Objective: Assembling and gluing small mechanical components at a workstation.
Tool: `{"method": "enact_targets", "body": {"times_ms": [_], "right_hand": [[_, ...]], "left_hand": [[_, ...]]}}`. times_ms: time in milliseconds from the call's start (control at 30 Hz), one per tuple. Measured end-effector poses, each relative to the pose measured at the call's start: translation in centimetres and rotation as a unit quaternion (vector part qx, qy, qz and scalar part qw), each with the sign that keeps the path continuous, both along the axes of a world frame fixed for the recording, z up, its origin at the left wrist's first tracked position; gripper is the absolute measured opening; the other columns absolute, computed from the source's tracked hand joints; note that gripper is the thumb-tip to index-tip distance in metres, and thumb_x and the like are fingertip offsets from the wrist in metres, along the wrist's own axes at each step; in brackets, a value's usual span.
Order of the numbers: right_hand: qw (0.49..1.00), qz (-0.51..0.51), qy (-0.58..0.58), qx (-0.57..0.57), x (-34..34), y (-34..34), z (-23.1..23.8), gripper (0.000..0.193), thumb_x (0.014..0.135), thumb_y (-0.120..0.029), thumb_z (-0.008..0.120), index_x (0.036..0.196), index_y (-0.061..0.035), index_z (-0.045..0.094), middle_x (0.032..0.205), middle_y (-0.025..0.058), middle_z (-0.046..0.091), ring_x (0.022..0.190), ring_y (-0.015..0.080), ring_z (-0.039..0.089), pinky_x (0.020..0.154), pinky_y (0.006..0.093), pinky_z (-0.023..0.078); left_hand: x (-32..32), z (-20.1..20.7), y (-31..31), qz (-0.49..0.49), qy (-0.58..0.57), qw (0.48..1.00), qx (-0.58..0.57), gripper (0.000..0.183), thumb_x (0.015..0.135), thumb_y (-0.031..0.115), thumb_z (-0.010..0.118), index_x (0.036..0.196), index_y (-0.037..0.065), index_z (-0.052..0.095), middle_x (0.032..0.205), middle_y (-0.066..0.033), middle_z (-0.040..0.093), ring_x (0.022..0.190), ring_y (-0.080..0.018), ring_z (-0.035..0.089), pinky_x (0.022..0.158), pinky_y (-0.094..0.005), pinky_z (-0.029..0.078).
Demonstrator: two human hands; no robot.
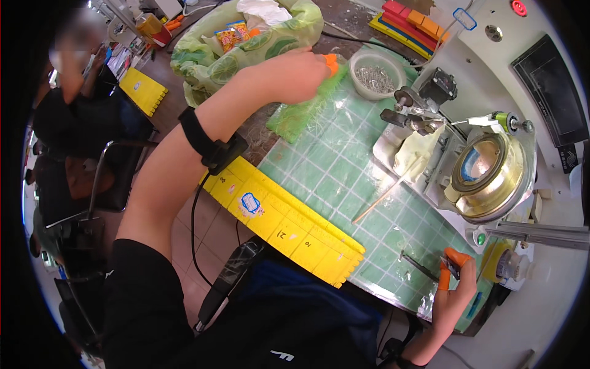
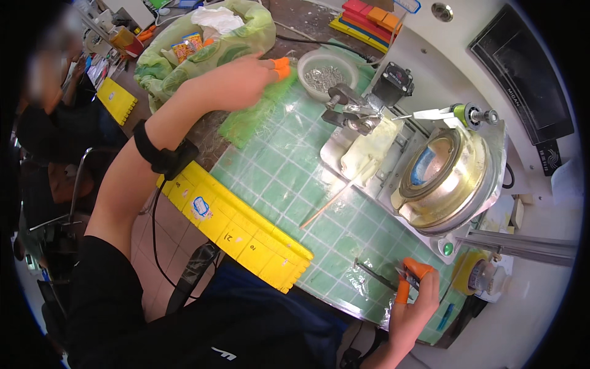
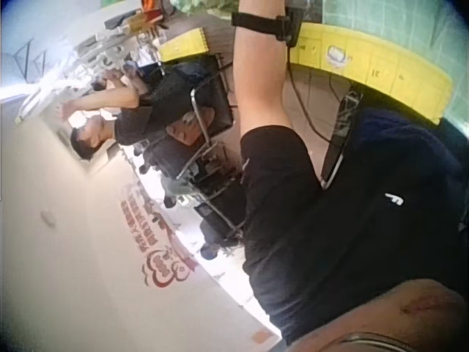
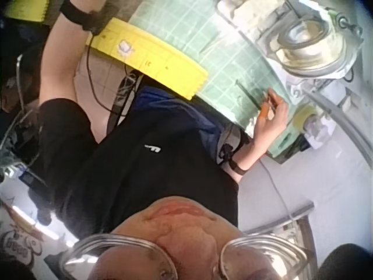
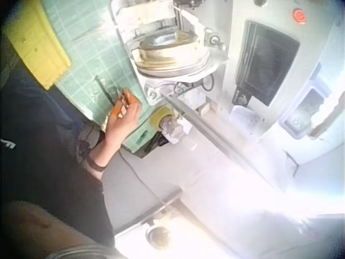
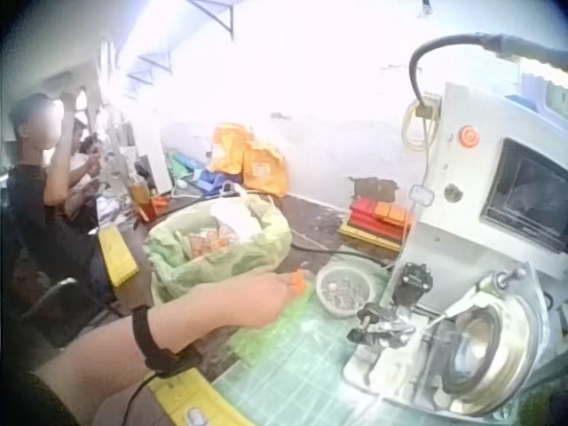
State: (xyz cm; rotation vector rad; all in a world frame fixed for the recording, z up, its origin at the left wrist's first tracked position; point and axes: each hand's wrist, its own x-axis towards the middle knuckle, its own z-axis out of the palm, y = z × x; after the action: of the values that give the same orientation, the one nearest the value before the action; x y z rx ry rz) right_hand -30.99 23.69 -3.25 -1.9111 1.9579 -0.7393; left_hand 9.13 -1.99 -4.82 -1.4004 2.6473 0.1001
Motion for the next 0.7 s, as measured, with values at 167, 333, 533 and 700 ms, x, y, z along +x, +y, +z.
{"method": "enact_targets", "body": {"times_ms": [167, 333, 533, 700], "right_hand": [[0.999, 0.014, 0.0, 0.029, -0.1, -1.1, -0.8, 0.034, 0.08, 0.016, 0.064, 0.111, 0.0035, 0.065, 0.103, 0.0168, 0.065, 0.094, 0.031, 0.066, 0.086, 0.0378, 0.054], [0.997, 0.045, 0.0, 0.062, 0.6, -1.7, -0.1, 0.032, 0.084, 0.008, 0.069, 0.116, 0.0033, 0.065, 0.109, 0.0174, 0.065, 0.099, 0.0321, 0.066, 0.091, 0.039, 0.053], [0.995, 0.06, 0.044, 0.064, 0.7, -1.5, 1.6, 0.029, 0.086, 0.0, 0.07, 0.115, 0.0026, 0.066, 0.113, 0.0175, 0.065, 0.105, 0.0355, 0.063, 0.096, 0.0414, 0.047], [0.987, 0.144, -0.067, 0.031, 3.1, -2.7, 4.0, 0.028, 0.082, -0.007, 0.075, 0.108, 0.0022, 0.068, 0.103, 0.0172, 0.07, 0.095, 0.0329, 0.065, 0.089, 0.0387, 0.049]], "left_hand": [[-0.3, -0.4, -0.6, -0.036, -0.029, 0.996, -0.079, 0.043, 0.079, -0.001, 0.058, 0.122, 0.0, 0.064, 0.118, -0.0168, 0.063, 0.118, -0.0326, 0.062, 0.12, -0.0507, 0.036], [-0.4, 0.6, -0.5, -0.021, -0.019, 0.995, -0.096, 0.03, 0.086, 0.007, 0.064, 0.114, 0.005, 0.073, 0.124, -0.0126, 0.065, 0.113, -0.0302, 0.065, 0.114, -0.0465, 0.041], [4.7, 9.8, 7.3, -0.019, 0.026, 0.998, -0.055, 0.016, 0.086, 0.009, 0.07, 0.101, 0.003, 0.073, 0.109, -0.0146, 0.067, 0.101, -0.0297, 0.066, 0.094, -0.0382, 0.049], [8.0, 18.3, 13.3, -0.018, 0.067, 0.997, 0.017, 0.02, 0.082, 0.015, 0.081, 0.097, 0.002, 0.078, 0.098, -0.0117, 0.067, 0.091, -0.0273, 0.064, 0.082, -0.0366, 0.05]]}}
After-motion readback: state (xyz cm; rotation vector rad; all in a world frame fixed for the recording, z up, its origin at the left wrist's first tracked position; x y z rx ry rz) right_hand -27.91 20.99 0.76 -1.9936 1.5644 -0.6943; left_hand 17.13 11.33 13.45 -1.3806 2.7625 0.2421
